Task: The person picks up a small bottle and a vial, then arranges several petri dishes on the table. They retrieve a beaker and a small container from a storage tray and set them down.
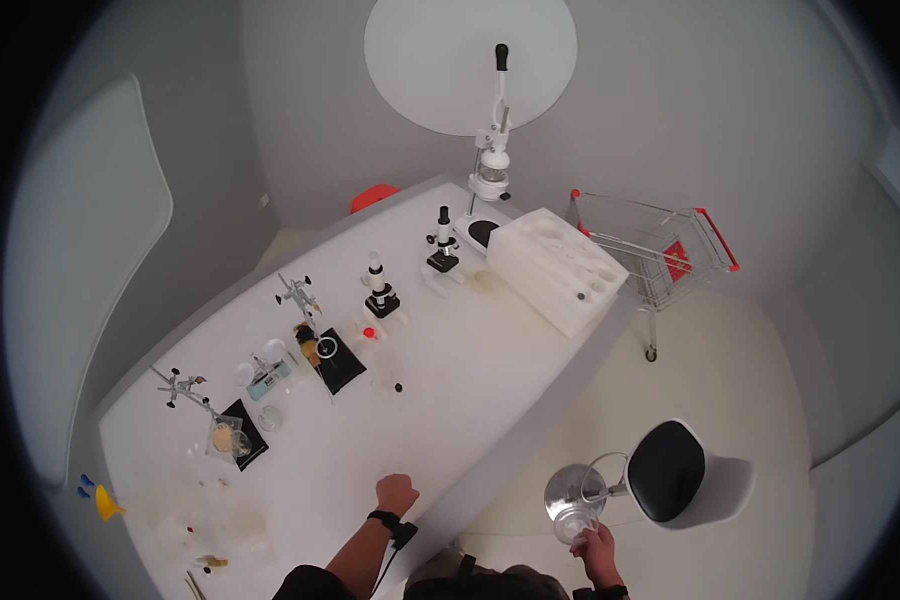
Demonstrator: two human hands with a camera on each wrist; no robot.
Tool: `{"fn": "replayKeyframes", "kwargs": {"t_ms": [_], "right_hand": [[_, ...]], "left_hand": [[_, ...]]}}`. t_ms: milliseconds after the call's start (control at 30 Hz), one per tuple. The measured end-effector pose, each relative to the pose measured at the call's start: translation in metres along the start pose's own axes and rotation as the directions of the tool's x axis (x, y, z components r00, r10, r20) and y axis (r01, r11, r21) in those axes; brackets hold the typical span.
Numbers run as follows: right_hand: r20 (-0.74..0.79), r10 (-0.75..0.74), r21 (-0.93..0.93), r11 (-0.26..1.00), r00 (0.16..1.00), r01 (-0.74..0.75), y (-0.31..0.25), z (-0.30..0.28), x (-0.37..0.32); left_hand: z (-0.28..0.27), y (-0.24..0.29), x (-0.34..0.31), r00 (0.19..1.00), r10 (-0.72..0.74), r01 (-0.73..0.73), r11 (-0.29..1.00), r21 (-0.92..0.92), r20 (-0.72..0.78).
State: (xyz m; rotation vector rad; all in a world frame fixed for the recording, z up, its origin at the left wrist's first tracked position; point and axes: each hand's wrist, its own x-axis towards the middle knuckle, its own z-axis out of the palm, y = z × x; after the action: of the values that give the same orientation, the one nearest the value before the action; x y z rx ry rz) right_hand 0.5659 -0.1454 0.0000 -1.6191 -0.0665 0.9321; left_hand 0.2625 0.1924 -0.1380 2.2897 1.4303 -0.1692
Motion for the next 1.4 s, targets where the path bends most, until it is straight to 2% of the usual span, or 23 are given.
{"fn": "replayKeyframes", "kwargs": {"t_ms": [100, 167, 200, 267, 333, 367, 467, 500, 600, 633, 700, 800, 833, 900, 933, 1033, 1100, 1233, 1300, 1400], "right_hand": [[0.069, 0.026, -0.063, 0.998, 0.997, -0.022, -0.006, 0.023, 0.058], [0.139, 0.060, -0.114, 0.992, 0.988, -0.044, -0.012, 0.040, 0.096], [0.197, 0.056, -0.166, 0.986, 0.979, -0.023, -0.012, 0.049, 0.115], [0.273, 0.071, -0.234, 0.972, 0.959, -0.005, -0.015, 0.067, 0.153], [0.401, 0.070, -0.380, 0.920, 0.913, 0.097, -0.023, 0.089, 0.189], [0.425, 0.086, -0.394, 0.914, 0.901, 0.099, -0.026, 0.101, 0.205], [0.571, 0.039, -0.505, 0.804, 0.820, 0.313, -0.035, 0.140, 0.257], [0.603, 0.063, -0.511, 0.796, 0.795, 0.325, -0.046, 0.154, 0.272], [0.704, 0.121, -0.606, 0.617, 0.700, 0.502, -0.058, 0.192, 0.318], [0.717, 0.147, -0.604, 0.620, 0.682, 0.501, -0.054, 0.200, 0.336], [0.824, 0.128, -0.515, 0.572, 0.552, 0.638, -0.064, 0.223, 0.367], [0.818, 0.210, -0.544, 0.585, 0.536, 0.601, -0.091, 0.269, 0.388], [0.822, 0.229, -0.545, 0.584, 0.521, 0.602, -0.092, 0.280, 0.398], [0.841, 0.209, -0.516, 0.586, 0.499, 0.625, -0.085, 0.306, 0.417], [0.844, 0.226, -0.517, 0.584, 0.487, 0.625, -0.080, 0.315, 0.423], [0.827, 0.302, -0.547, 0.624, 0.474, 0.558, -0.070, 0.336, 0.431], [0.838, 0.283, -0.526, 0.650, 0.467, 0.549, -0.060, 0.342, 0.427], [0.847, 0.346, -0.530, 0.596, 0.403, 0.603, -0.038, 0.339, 0.427], [0.932, 0.008, -0.327, 0.455, 0.363, 0.828, 0.011, 0.323, 0.446], [0.927, -0.057, -0.314, 0.419, 0.370, 0.852, 0.023, 0.314, 0.443]], "left_hand": [[0.007, 0.009, 0.018, 0.999, 0.010, -0.009, 1.000, 0.016, -0.032], [0.013, 0.015, 0.024, 0.994, 0.039, -0.029, 0.994, 0.104, -0.099], [0.010, 0.020, 0.025, 0.995, 0.015, -0.006, 0.996, 0.094, -0.098], [0.005, 0.028, 0.022, 0.996, -0.033, 0.048, 0.980, 0.191, -0.082], [0.006, 0.031, 0.023, 0.992, -0.084, 0.099, 0.978, 0.182, -0.089], [0.006, 0.033, 0.024, 0.989, -0.107, 0.125, 0.975, 0.183, -0.102], [0.005, 0.043, 0.027, 0.966, -0.242, 0.254, 0.953, 0.166, -0.089], [0.004, 0.049, 0.026, 0.953, -0.289, 0.301, 0.941, 0.155, -0.092], [-0.006, 0.069, 0.013, 0.905, -0.410, 0.425, 0.887, 0.183, -0.115], [-0.011, 0.078, 0.008, 0.873, -0.467, 0.484, 0.865, 0.131, -0.139], [-0.016, 0.098, -0.003, 0.826, -0.543, 0.557, 0.827, 0.073, -0.149], [-0.012, 0.124, -0.027, 0.680, -0.714, 0.713, 0.697, -0.077, -0.168], [-0.004, 0.130, -0.037, 0.664, -0.730, 0.729, 0.680, -0.078, -0.160], [0.013, 0.143, -0.058, 0.572, -0.804, 0.795, 0.592, -0.130, -0.163], [0.020, 0.149, -0.067, 0.534, -0.839, 0.827, 0.544, -0.146, -0.104], [0.045, 0.169, -0.095, 0.469, -0.880, 0.858, 0.473, -0.201, -0.073], [0.055, 0.182, -0.105, 0.431, -0.901, 0.876, 0.431, -0.217, -0.051], [0.062, 0.195, -0.114, 0.410, -0.912, 0.882, 0.393, -0.259, 0.013], [0.062, 0.196, -0.111, 0.421, -0.907, 0.871, 0.401, -0.283, 0.012], [0.053, 0.187, -0.100, 0.461, -0.887, 0.844, 0.442, -0.305, -0.010]]}}
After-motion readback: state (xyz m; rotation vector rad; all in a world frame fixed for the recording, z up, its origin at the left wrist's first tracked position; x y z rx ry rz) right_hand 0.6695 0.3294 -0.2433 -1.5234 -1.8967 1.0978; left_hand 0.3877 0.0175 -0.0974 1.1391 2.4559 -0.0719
